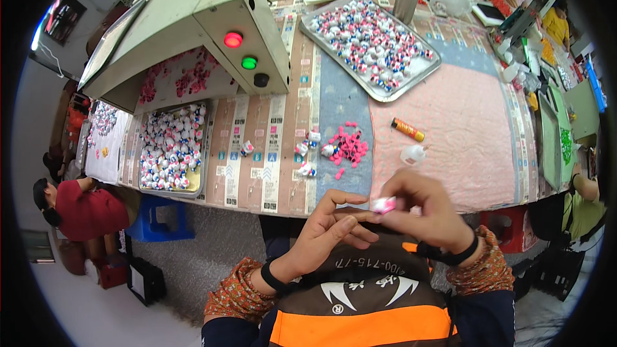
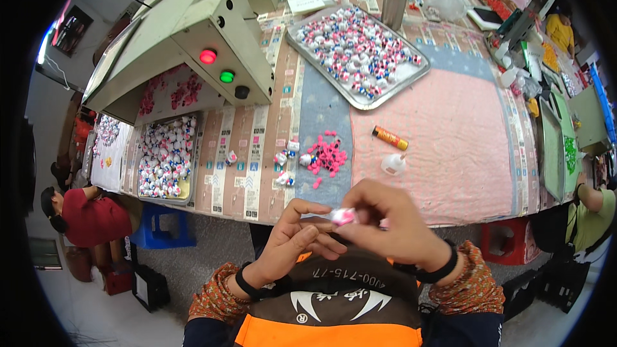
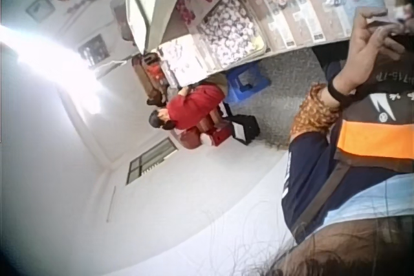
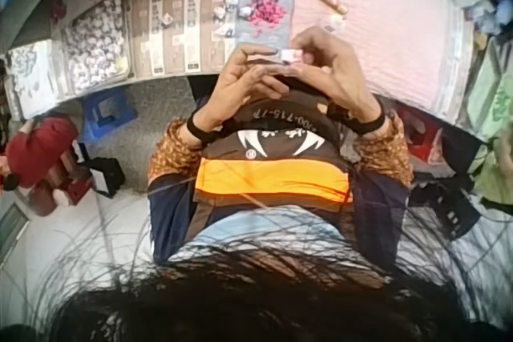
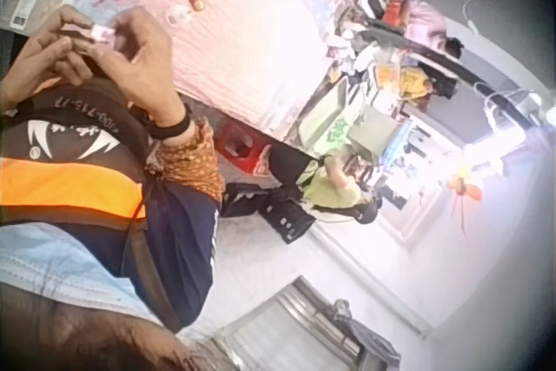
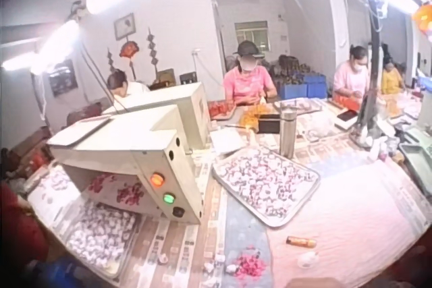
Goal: Assembling small toy figures by gluing pieces together and placing them into a heating/curing machine.
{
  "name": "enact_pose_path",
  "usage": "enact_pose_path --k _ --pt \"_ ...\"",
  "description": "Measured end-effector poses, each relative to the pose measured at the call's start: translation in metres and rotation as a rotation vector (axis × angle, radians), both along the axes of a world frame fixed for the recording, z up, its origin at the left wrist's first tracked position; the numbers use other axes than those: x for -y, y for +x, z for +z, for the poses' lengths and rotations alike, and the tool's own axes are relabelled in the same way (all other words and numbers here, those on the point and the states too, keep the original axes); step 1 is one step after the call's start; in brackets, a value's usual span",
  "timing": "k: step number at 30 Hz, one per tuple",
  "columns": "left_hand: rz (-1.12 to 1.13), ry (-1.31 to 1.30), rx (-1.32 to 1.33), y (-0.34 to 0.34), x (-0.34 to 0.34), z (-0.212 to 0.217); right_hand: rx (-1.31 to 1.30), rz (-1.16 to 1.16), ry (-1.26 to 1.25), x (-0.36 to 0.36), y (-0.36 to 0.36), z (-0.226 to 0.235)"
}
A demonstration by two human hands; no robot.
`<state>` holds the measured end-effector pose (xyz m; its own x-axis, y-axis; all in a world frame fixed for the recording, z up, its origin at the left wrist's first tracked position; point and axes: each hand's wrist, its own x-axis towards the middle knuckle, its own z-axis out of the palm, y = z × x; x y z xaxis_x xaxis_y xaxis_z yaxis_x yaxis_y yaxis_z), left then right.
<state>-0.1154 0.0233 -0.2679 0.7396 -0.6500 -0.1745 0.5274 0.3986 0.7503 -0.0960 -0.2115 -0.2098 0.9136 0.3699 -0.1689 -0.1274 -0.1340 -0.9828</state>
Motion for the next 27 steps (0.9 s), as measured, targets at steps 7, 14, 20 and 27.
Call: enact_pose_path --k 7,14,20,27 --pt "0.108 0.3 0.128 0.013 -0.005 -0.011 0.297 -0.356 -0.337 0.074 0.141 -0.011" --pt "0.083 0.389 0.123 0.01 -0.016 -0.019 0.255 -0.386 -0.563 0.086 0.231 -0.073" --pt "0.142 0.46 0.062 0.01 -0.029 -0.027 0.595 0.096 -0.86 0.055 0.217 -0.084" --pt "0.116 0.462 0.089 0.016 -0.022 -0.032 0.705 0.231 -1.013 0.041 0.208 -0.083"
